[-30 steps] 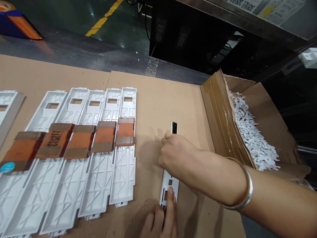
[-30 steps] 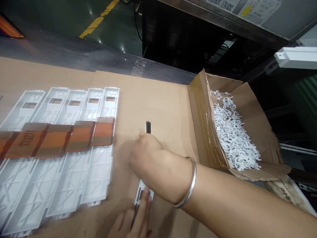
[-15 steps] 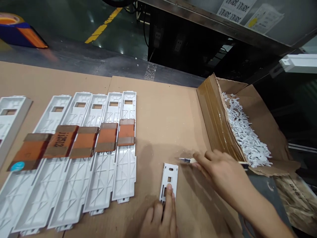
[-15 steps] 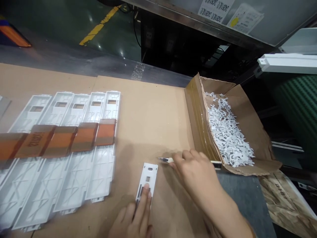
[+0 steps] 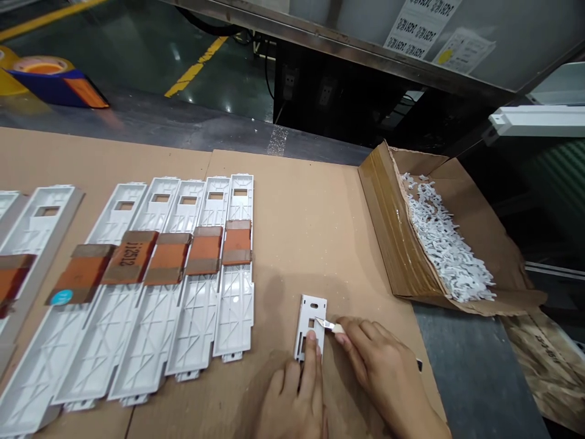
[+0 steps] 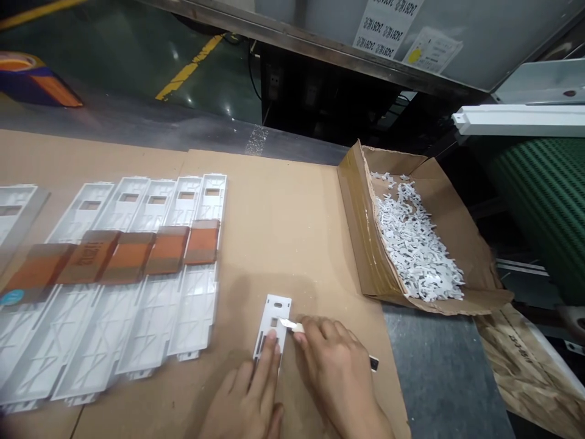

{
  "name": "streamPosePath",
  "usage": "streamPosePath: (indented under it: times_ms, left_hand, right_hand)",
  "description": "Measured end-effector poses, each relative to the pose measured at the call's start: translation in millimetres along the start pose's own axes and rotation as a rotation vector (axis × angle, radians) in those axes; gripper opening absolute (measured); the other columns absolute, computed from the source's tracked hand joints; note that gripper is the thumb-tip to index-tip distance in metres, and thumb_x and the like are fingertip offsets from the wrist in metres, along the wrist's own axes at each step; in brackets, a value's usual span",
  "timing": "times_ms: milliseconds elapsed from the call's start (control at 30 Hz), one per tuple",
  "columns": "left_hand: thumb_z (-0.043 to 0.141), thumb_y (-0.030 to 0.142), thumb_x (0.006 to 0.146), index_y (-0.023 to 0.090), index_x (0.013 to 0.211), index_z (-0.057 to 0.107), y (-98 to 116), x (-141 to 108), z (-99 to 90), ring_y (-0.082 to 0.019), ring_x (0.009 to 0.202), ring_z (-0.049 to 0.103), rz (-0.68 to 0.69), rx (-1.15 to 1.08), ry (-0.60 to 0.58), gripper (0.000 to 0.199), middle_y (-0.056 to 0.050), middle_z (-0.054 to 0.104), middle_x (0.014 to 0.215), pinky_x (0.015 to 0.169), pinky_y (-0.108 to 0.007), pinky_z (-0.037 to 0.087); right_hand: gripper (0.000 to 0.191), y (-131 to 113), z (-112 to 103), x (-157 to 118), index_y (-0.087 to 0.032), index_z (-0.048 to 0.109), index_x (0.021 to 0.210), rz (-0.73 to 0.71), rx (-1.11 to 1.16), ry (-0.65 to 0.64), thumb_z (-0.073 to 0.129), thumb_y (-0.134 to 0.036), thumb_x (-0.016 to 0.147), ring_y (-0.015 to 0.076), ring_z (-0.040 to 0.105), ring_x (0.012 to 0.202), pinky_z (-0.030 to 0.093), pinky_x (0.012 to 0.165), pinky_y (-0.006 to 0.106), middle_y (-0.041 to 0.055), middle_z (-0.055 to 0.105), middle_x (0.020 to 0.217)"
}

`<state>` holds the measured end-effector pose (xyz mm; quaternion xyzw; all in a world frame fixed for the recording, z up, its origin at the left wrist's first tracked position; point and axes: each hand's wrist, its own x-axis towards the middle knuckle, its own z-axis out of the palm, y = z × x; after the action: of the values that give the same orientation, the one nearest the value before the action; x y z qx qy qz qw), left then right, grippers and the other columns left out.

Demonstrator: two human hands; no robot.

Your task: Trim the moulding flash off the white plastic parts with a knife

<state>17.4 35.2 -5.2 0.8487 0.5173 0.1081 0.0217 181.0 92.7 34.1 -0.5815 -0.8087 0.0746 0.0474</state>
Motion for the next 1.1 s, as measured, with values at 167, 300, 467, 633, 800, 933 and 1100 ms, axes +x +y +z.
streamPosePath:
  times_ms: [167, 300, 467, 633, 800, 933, 1100]
  left_hand:
    - [0.058, 0.037, 0.073, 0.010, 0.117, 0.060, -0.7, -1.9, 3.4, -0.020, 0.072, 0.043, 0.028, 0.003, 0.031, 0.052, -0.010, 0.058, 0.126, 0.053, -0.030, 0.037]
    - [0.055, 0.035, 0.077, 0.009, 0.117, 0.060, 0.3, -1.2, 2.1, -0.020, 0.072, 0.042, 0.009, 0.010, 0.019, 0.048, -0.009, 0.058, 0.126, 0.054, -0.030, 0.037]
    - [0.053, 0.033, 0.078, 0.010, 0.117, 0.060, 0.6, 0.4, -1.3, -0.020, 0.073, 0.042, 0.005, 0.021, -0.007, 0.046, -0.008, 0.058, 0.126, 0.055, -0.031, 0.037]
    - [0.055, 0.034, 0.075, 0.011, 0.117, 0.061, 0.3, 0.3, -1.3, -0.021, 0.073, 0.042, 0.010, 0.029, -0.018, 0.048, -0.008, 0.057, 0.127, 0.055, -0.031, 0.037]
    - [0.056, 0.035, 0.075, 0.010, 0.116, 0.061, 1.4, 0.4, -1.0, -0.021, 0.073, 0.042, -0.001, 0.025, -0.015, 0.048, -0.008, 0.058, 0.126, 0.055, -0.030, 0.037]
    - [0.055, 0.032, 0.076, 0.010, 0.116, 0.061, 2.2, 0.5, -1.5, -0.021, 0.074, 0.042, -0.001, 0.029, -0.017, 0.047, -0.008, 0.058, 0.126, 0.056, -0.031, 0.038]
    - [0.057, 0.032, 0.073, 0.010, 0.117, 0.060, 1.9, -1.1, 0.5, -0.021, 0.074, 0.043, 0.005, 0.030, -0.028, 0.050, -0.009, 0.057, 0.127, 0.056, -0.031, 0.038]
  right_hand:
    - [0.033, 1.9, 3.6, 0.7, -0.024, 0.061, 0.093, -0.023, -0.027, -0.003, 0.030, -0.035, 0.098, 0.0183, 0.062, 0.069, 0.042, 0.059, 0.028, 0.0015, 0.066, 0.080]
    - [0.034, 2.6, 4.3, 1.4, -0.023, 0.061, 0.091, -0.037, -0.045, 0.005, 0.030, -0.036, 0.098, 0.0176, 0.061, 0.066, 0.040, 0.058, 0.028, 0.0010, 0.065, 0.076]
    - [0.036, 4.0, 2.8, 3.3, -0.024, 0.061, 0.092, -0.055, -0.054, -0.020, 0.029, -0.037, 0.098, 0.0172, 0.061, 0.066, 0.039, 0.057, 0.028, 0.0004, 0.065, 0.076]
    - [0.038, 4.7, 4.4, 2.8, -0.024, 0.062, 0.091, -0.059, -0.093, -0.005, 0.027, -0.038, 0.098, 0.0179, 0.061, 0.066, 0.037, 0.058, 0.029, 0.0007, 0.065, 0.076]
    - [0.038, 2.7, 6.4, 2.1, -0.025, 0.061, 0.092, -0.055, -0.116, 0.024, 0.027, -0.037, 0.098, 0.0179, 0.060, 0.063, 0.035, 0.057, 0.029, 0.0010, 0.065, 0.074]
    - [0.034, 0.2, 7.1, 1.9, -0.025, 0.061, 0.097, -0.051, -0.119, 0.042, 0.028, -0.036, 0.098, 0.0179, 0.060, 0.064, 0.036, 0.058, 0.028, 0.0013, 0.065, 0.076]
    - [0.037, -1.3, 6.2, 1.2, -0.024, 0.061, 0.098, -0.060, -0.142, 0.036, 0.026, -0.034, 0.099, 0.0178, 0.061, 0.065, 0.037, 0.058, 0.028, 0.0025, 0.066, 0.076]
